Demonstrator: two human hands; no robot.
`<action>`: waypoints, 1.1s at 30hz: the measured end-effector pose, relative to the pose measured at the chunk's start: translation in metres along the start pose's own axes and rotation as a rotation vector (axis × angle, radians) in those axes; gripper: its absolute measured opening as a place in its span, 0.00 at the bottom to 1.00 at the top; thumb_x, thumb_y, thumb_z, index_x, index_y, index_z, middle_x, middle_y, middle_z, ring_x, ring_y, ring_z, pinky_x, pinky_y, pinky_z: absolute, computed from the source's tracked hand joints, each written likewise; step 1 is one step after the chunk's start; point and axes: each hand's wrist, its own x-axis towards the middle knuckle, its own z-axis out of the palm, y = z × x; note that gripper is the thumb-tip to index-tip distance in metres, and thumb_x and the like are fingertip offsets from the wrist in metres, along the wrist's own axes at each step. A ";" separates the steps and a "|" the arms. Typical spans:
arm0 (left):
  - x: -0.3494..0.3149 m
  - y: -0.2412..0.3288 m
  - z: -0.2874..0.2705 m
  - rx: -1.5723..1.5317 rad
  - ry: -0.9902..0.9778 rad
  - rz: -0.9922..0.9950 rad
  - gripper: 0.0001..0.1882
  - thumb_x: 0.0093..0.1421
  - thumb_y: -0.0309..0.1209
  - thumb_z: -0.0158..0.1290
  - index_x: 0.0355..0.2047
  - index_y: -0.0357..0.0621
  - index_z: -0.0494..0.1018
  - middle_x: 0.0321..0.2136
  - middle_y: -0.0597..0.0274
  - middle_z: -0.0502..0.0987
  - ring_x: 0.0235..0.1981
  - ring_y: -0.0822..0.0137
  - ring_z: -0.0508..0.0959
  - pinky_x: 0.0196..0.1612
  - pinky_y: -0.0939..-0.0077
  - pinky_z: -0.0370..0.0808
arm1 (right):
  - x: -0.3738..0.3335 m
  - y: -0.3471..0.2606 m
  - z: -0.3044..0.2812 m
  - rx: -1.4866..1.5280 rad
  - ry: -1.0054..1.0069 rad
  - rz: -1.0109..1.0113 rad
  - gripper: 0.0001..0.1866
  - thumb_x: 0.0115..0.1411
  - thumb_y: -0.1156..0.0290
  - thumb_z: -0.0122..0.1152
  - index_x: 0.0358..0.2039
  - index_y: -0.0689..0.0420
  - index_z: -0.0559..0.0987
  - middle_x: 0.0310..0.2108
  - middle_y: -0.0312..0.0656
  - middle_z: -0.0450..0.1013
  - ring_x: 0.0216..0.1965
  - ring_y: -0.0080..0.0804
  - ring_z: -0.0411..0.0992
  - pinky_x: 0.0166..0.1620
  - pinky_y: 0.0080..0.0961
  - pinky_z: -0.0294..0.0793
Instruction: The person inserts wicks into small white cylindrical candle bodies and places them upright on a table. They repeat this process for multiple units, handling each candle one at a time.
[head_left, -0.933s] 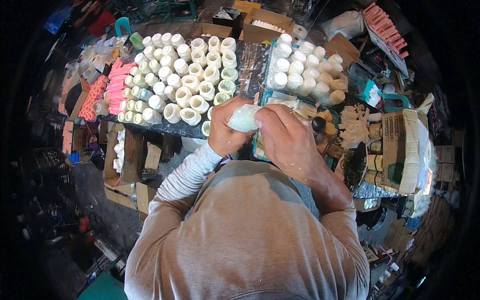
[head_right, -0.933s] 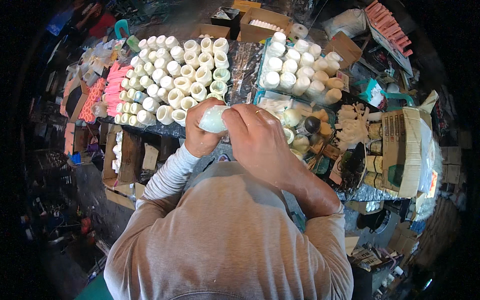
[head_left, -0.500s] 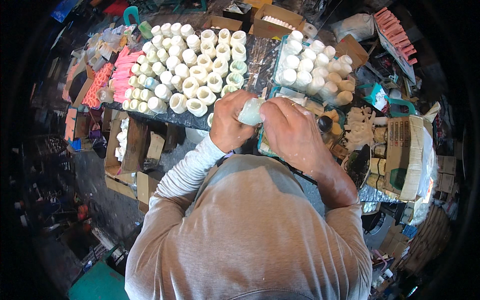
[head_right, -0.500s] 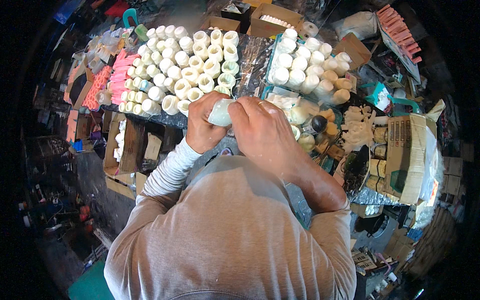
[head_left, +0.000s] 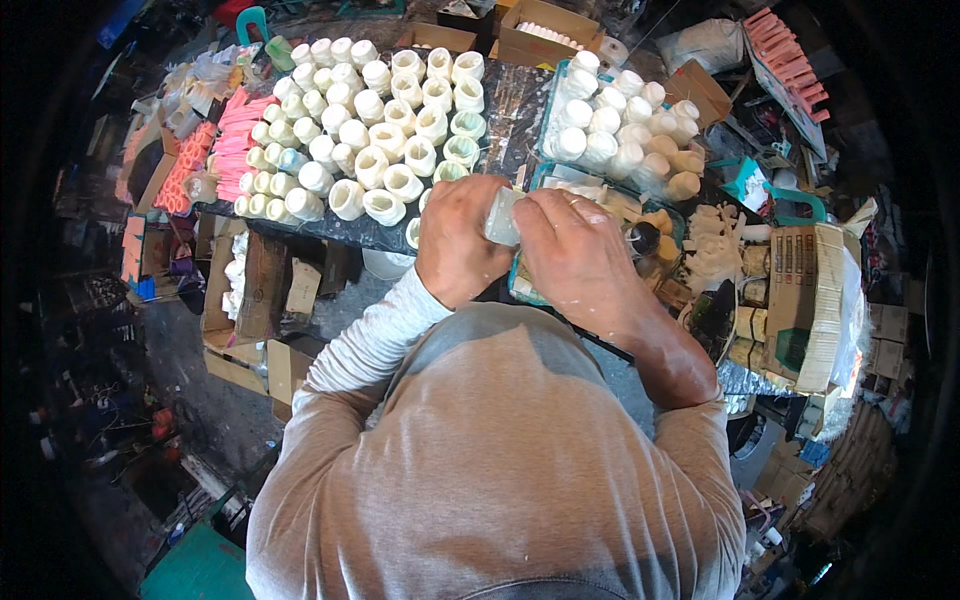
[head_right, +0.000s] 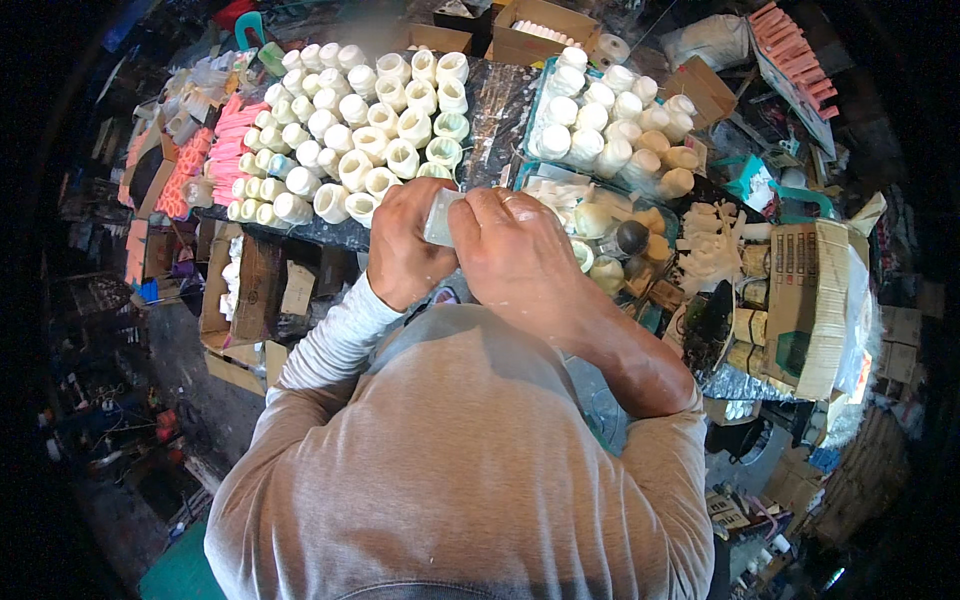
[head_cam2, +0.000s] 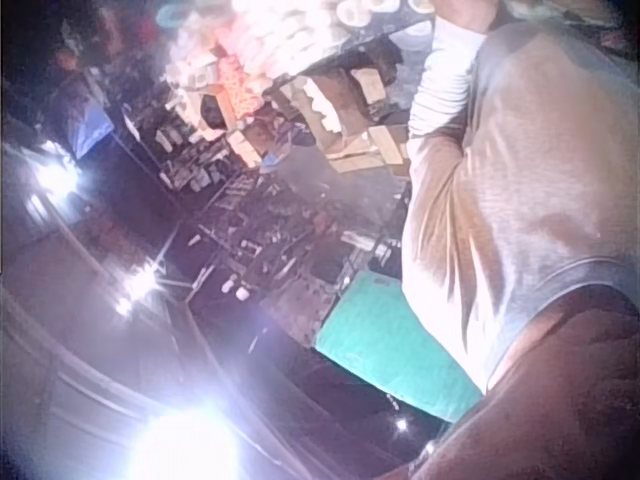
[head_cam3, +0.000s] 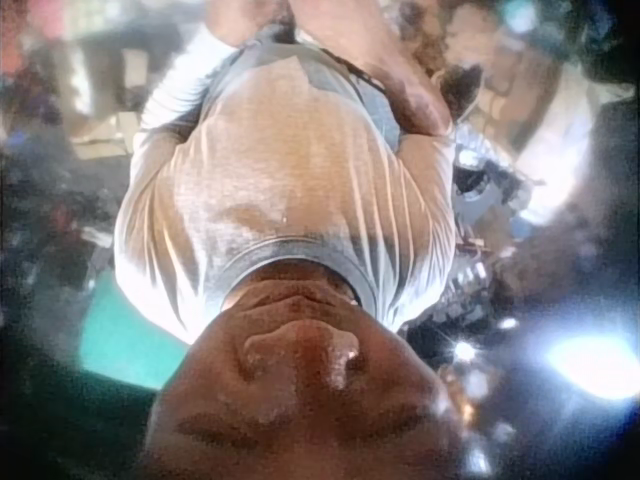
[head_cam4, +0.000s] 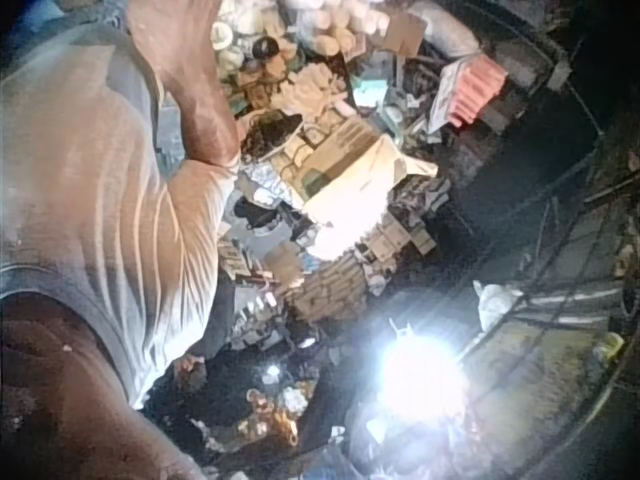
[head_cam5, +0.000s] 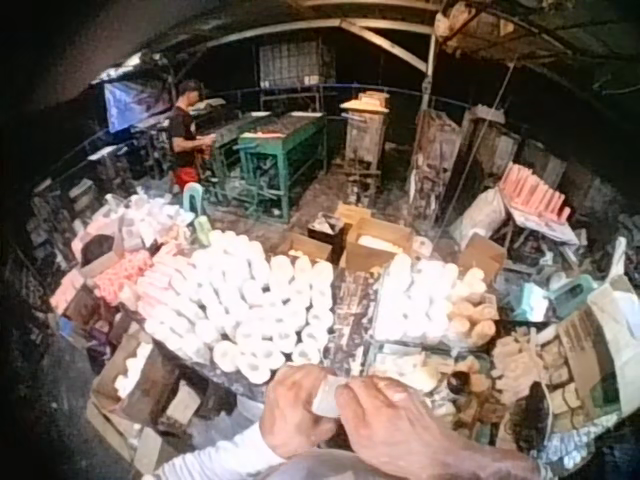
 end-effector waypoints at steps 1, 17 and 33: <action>0.000 0.001 0.001 0.002 0.021 0.008 0.30 0.38 0.22 0.67 0.47 0.38 0.78 0.39 0.46 0.82 0.42 0.43 0.81 0.47 0.55 0.73 | 0.000 0.000 0.001 -0.007 -0.006 -0.006 0.14 0.55 0.77 0.61 0.42 0.66 0.76 0.37 0.51 0.74 0.41 0.50 0.79 0.45 0.43 0.80; -0.004 0.005 0.001 -0.093 0.018 -0.069 0.27 0.40 0.23 0.67 0.45 0.37 0.78 0.38 0.45 0.82 0.41 0.39 0.81 0.48 0.53 0.75 | -0.012 0.010 -0.003 0.346 0.100 0.114 0.12 0.62 0.83 0.59 0.47 0.63 0.79 0.40 0.53 0.78 0.44 0.57 0.79 0.48 0.48 0.79; -0.021 -0.002 0.015 -0.024 -0.060 -0.079 0.30 0.45 0.32 0.74 0.49 0.39 0.78 0.40 0.46 0.84 0.41 0.39 0.83 0.47 0.52 0.79 | -0.042 0.009 0.028 0.584 0.126 0.233 0.15 0.63 0.76 0.68 0.51 0.60 0.81 0.46 0.49 0.75 0.43 0.56 0.78 0.46 0.44 0.79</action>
